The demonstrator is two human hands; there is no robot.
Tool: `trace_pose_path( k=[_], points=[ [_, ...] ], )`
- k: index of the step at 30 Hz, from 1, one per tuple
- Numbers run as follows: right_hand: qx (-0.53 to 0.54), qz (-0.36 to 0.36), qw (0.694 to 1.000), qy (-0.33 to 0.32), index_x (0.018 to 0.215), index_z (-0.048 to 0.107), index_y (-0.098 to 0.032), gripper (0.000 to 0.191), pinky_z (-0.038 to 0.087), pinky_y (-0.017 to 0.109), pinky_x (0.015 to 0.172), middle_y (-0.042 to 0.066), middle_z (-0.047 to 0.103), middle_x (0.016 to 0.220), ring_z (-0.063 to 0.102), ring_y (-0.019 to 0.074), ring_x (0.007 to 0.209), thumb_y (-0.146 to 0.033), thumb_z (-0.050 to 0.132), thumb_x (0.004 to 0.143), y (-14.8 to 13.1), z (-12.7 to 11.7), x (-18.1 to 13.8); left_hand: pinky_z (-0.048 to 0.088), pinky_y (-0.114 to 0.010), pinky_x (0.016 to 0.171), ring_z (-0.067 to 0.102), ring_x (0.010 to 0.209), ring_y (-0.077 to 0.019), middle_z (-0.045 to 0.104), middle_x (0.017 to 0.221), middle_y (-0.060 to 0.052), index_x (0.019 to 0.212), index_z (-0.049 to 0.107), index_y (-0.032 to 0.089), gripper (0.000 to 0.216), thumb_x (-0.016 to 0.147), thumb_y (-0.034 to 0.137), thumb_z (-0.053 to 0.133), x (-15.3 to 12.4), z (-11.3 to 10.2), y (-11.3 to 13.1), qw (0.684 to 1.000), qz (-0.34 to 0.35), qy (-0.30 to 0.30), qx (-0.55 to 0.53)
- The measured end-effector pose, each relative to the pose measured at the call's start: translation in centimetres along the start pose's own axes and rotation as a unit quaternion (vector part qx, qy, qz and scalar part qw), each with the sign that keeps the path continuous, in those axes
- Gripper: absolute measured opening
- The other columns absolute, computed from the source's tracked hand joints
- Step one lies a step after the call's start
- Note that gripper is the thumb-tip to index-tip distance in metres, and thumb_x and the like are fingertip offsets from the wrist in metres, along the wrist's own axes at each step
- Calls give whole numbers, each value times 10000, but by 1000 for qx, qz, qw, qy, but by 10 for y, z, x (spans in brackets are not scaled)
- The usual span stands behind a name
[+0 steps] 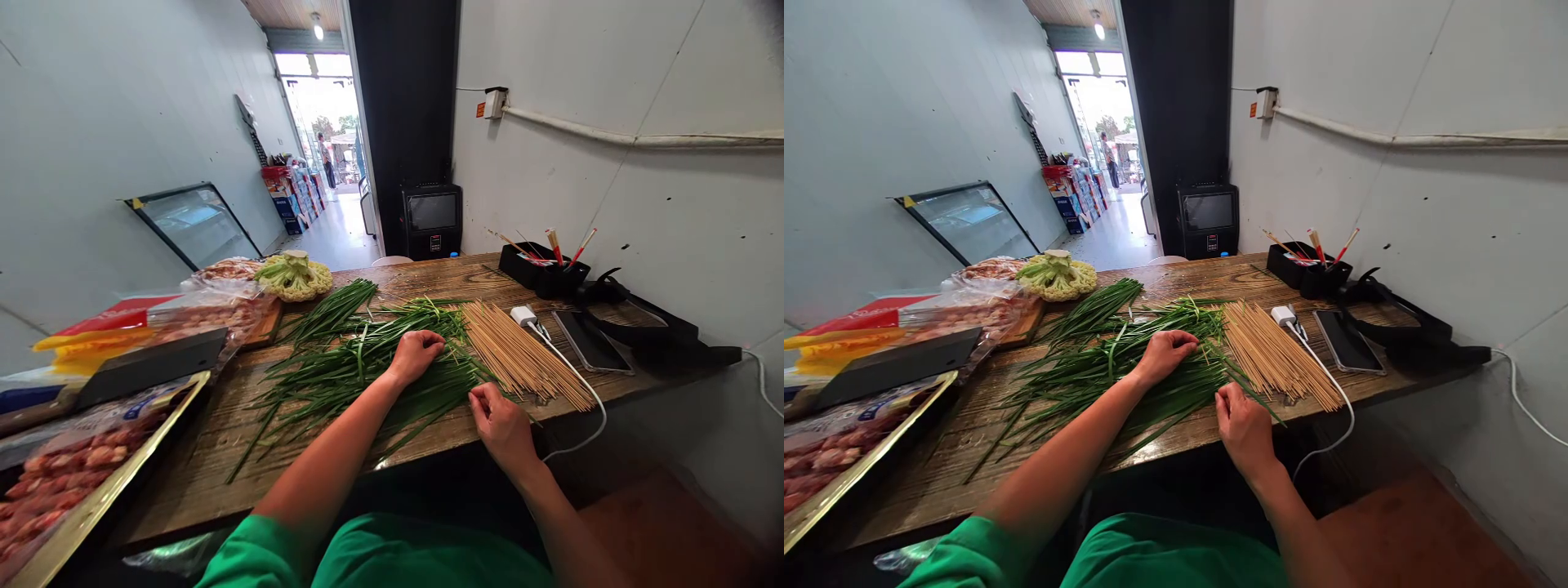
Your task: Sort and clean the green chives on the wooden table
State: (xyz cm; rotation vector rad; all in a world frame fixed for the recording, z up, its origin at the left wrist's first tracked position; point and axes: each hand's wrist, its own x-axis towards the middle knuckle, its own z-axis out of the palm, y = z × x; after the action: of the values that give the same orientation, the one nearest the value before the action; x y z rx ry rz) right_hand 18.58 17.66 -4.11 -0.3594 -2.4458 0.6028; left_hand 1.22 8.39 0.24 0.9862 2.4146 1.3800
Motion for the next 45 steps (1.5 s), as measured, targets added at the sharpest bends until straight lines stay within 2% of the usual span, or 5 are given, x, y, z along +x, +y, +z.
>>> trace_pose_path(
  k=[21, 31, 34, 39, 45],
  points=[
    [2, -4, 1000, -3, 852, 539, -184, 140, 381, 219, 542, -13, 645, 662, 623, 130, 581, -275, 439, 887, 2, 0, -1, 471, -222, 688, 614, 680, -116, 712, 769, -14, 828, 716, 135, 156, 736, 179, 598, 0, 1, 2, 1000, 1, 0, 15],
    [-4, -7, 1000, 0, 844, 540, -181, 141, 368, 220, 534, -15, 643, 652, 621, 131, 569, -271, 440, 886, 2, 1, 0, 465, -215, 680, 612, 676, -116, 714, 757, -15, 831, 725, 144, 161, 750, 181, 591, 0, 3, -2, 998, 45, 0, 46],
    [-4, -13, 1000, 9, 853, 538, -180, 141, 365, 222, 530, -11, 650, 659, 621, 133, 564, -271, 436, 886, 1, 1, 0, 471, -214, 700, 622, 700, -120, 721, 786, -12, 837, 730, 157, 170, 750, 184, 586, -2, 4, -3, 996, 66, -27, 46],
    [-14, -3, 1000, 9, 847, 537, -182, 163, 359, 224, 518, -14, 643, 643, 613, 133, 544, -283, 417, 895, 0, 0, 0, 474, -197, 726, 633, 747, -122, 724, 817, 2, 836, 736, 172, 179, 751, 188, 579, -4, -6, 2, 979, 120, -157, 41],
    [-26, 1, 1000, 14, 836, 542, -182, 171, 359, 220, 508, -14, 640, 634, 611, 128, 535, -287, 419, 893, 0, 2, -1, 460, -243, 768, 611, 786, -145, 703, 836, -34, 839, 735, 185, 168, 787, 226, 580, 2, -11, 0, 984, 95, -3, 150]
  ],
)
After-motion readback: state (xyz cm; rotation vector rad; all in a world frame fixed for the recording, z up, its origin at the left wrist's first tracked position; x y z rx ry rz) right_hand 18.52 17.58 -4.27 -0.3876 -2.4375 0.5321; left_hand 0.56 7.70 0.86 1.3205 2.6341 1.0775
